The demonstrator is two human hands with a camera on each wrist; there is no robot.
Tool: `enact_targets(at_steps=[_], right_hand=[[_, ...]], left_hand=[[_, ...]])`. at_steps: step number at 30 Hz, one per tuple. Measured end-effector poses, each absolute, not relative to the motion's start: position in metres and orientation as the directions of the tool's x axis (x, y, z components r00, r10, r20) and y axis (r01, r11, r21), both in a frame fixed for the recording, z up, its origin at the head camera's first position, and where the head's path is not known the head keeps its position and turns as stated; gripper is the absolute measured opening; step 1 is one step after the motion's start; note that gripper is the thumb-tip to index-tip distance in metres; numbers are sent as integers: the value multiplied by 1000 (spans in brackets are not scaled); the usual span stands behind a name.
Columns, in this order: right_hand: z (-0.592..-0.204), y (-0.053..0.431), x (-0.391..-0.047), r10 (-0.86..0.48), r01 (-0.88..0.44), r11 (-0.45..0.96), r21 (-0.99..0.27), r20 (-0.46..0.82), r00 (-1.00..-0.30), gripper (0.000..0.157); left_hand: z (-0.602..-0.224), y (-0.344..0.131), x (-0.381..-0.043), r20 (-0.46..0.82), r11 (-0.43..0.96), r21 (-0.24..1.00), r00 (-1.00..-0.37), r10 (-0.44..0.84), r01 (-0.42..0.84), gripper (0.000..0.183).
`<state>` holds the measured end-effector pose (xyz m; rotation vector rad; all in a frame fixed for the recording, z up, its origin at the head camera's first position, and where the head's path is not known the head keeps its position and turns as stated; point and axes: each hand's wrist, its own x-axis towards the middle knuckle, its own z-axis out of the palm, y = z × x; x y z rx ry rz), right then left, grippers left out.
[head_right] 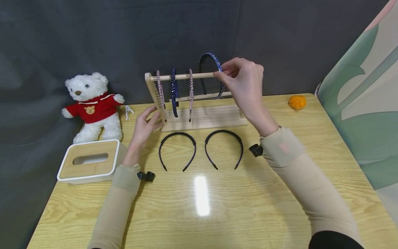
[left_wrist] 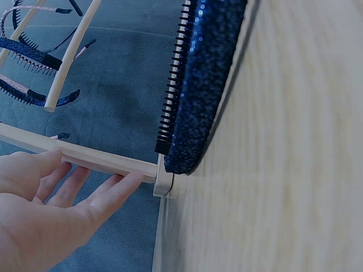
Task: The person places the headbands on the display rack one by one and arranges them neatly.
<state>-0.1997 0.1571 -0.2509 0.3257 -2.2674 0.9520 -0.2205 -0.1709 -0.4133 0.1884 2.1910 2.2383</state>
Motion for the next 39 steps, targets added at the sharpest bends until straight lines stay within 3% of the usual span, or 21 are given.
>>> enact_targets(at_steps=[39], right_hand=[[-285, 135, -198, 1, -495, 670, -553, 668, -744, 22]], left_hand=[[-411, -170, -219, 64, 3, 998, -995, 72, 64, 46]])
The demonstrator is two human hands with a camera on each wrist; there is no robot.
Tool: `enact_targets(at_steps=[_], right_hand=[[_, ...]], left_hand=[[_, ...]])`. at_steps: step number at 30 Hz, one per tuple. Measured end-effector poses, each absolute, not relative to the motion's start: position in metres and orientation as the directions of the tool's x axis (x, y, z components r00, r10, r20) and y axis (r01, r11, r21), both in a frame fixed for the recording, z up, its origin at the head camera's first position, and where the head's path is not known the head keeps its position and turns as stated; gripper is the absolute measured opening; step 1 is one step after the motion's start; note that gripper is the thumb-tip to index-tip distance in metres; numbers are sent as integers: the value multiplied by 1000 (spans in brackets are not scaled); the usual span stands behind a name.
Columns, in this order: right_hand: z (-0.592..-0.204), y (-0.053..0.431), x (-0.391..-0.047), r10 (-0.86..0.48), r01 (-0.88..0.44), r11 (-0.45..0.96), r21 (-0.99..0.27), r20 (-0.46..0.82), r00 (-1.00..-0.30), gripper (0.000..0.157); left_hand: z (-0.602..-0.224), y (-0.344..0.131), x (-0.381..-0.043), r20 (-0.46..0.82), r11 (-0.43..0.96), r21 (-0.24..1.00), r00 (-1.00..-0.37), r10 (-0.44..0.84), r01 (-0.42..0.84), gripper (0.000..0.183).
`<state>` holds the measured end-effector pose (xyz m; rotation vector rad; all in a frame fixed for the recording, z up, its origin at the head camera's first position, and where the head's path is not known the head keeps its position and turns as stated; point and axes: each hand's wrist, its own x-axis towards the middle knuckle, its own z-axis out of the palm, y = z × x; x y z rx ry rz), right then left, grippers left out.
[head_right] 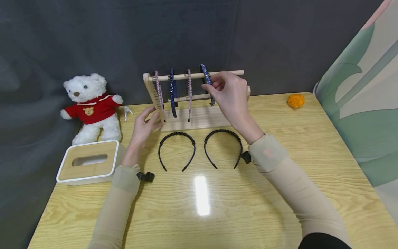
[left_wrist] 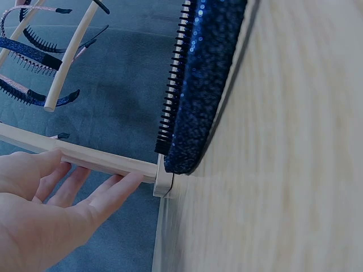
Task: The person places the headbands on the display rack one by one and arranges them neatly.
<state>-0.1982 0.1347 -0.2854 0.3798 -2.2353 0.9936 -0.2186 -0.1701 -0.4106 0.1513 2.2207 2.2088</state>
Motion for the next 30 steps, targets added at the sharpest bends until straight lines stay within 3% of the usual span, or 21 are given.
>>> enact_targets(at_steps=[18, 30], right_hand=[[-285, 138, -191, -17, -526, 678, -514, 704, -710, 31], [-292, 157, -177, -20, -522, 656, -545, 679, -734, 26]], left_hand=[[-412, -169, -219, 65, -16, 998, -995, 79, 64, 47], [-412, -170, -218, 83, 4, 997, -993, 83, 83, 47]])
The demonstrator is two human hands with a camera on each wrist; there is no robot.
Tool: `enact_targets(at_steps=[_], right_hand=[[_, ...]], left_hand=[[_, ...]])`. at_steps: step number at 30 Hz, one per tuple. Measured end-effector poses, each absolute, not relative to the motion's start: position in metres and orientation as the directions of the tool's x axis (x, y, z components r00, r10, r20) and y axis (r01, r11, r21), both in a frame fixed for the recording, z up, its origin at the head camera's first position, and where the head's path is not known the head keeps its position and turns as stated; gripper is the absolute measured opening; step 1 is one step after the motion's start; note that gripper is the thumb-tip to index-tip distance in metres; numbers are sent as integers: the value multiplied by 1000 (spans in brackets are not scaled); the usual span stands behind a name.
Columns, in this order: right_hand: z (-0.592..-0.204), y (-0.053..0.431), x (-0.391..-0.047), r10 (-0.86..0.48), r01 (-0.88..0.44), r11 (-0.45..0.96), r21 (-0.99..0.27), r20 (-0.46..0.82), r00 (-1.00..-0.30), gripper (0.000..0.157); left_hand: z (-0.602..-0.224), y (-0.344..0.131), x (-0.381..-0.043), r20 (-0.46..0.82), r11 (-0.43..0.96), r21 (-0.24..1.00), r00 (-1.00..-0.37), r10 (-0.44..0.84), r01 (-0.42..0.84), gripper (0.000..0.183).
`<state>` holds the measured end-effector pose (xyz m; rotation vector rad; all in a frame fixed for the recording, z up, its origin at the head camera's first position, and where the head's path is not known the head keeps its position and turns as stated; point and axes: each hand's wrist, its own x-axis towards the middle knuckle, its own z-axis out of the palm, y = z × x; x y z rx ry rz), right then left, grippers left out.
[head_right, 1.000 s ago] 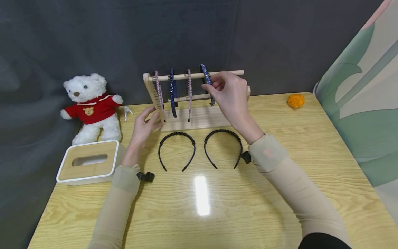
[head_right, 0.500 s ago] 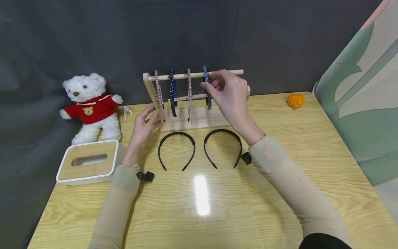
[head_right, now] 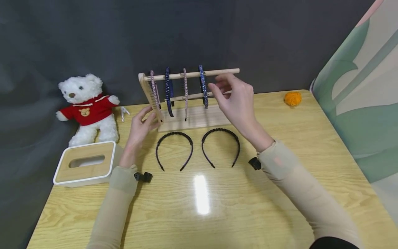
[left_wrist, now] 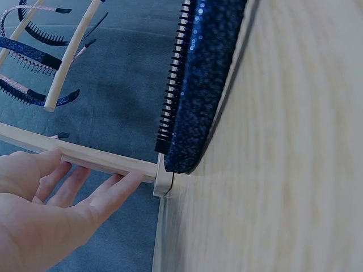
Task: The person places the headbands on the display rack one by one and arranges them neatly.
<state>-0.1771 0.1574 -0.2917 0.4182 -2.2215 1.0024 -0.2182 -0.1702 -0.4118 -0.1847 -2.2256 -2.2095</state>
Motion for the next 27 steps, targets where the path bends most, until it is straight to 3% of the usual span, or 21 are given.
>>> enact_targets(at_steps=[12, 27], right_hand=[[-336, 194, -173, -26, -329, 633, -701, 406, -914, 25], [-377, 208, -179, -212, -300, 701, -647, 213, -954, 34]], left_hand=[[-417, -170, -218, 72, 10, 997, -994, 84, 73, 47], [-413, -170, -218, 90, 8, 996, -993, 74, 91, 48]])
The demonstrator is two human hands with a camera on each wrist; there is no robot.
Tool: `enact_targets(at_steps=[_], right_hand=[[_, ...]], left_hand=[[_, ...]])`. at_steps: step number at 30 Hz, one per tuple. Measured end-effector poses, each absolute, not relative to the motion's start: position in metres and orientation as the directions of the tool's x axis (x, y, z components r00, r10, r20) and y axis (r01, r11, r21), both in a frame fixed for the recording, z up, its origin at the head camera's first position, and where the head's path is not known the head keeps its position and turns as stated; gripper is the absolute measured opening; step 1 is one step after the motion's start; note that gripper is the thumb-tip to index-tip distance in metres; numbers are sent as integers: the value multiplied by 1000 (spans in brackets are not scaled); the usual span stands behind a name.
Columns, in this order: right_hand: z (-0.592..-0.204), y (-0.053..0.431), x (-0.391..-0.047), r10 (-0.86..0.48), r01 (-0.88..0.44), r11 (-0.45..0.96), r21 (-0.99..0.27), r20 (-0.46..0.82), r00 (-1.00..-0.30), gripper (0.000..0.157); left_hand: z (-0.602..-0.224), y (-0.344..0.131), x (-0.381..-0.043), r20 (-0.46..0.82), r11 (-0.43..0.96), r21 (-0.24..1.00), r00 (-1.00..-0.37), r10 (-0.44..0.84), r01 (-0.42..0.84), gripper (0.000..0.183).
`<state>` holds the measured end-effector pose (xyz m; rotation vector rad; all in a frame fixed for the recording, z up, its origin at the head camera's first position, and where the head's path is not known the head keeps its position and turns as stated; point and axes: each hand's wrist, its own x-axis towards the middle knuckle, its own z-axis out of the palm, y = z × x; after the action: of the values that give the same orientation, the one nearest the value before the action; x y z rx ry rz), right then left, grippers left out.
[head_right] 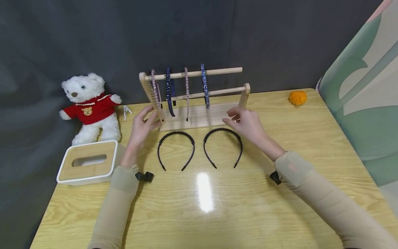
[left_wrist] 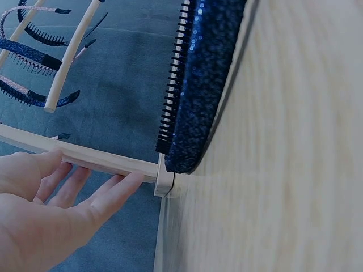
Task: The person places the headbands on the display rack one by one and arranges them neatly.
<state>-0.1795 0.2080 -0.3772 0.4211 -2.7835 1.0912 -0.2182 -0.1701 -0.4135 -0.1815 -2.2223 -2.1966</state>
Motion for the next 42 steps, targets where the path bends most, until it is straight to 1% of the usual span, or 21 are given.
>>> enact_targets(at_steps=[4, 9, 15, 25, 42], right_hand=[[-388, 211, -181, -270, -317, 717, -620, 172, -947, 36], [-401, 215, -185, -337, -345, 730, -590, 130, -933, 35], [-411, 215, -186, -411, -406, 726, -555, 123, -903, 35], [-414, 215, -187, -403, -402, 748, -528, 121, -907, 23], [-414, 218, -187, -404, -412, 781, -469, 125, -906, 17]], left_hand=[[-412, -169, -219, 93, 14, 995, -993, 74, 94, 47], [-415, -171, -218, 85, 18, 996, -993, 77, 86, 47], [-413, -174, -217, 79, 15, 997, -995, 68, 80, 47], [-414, -173, -218, 93, 9, 996, -993, 68, 93, 47], [-413, -170, -218, 76, -1, 997, -995, 70, 76, 47]])
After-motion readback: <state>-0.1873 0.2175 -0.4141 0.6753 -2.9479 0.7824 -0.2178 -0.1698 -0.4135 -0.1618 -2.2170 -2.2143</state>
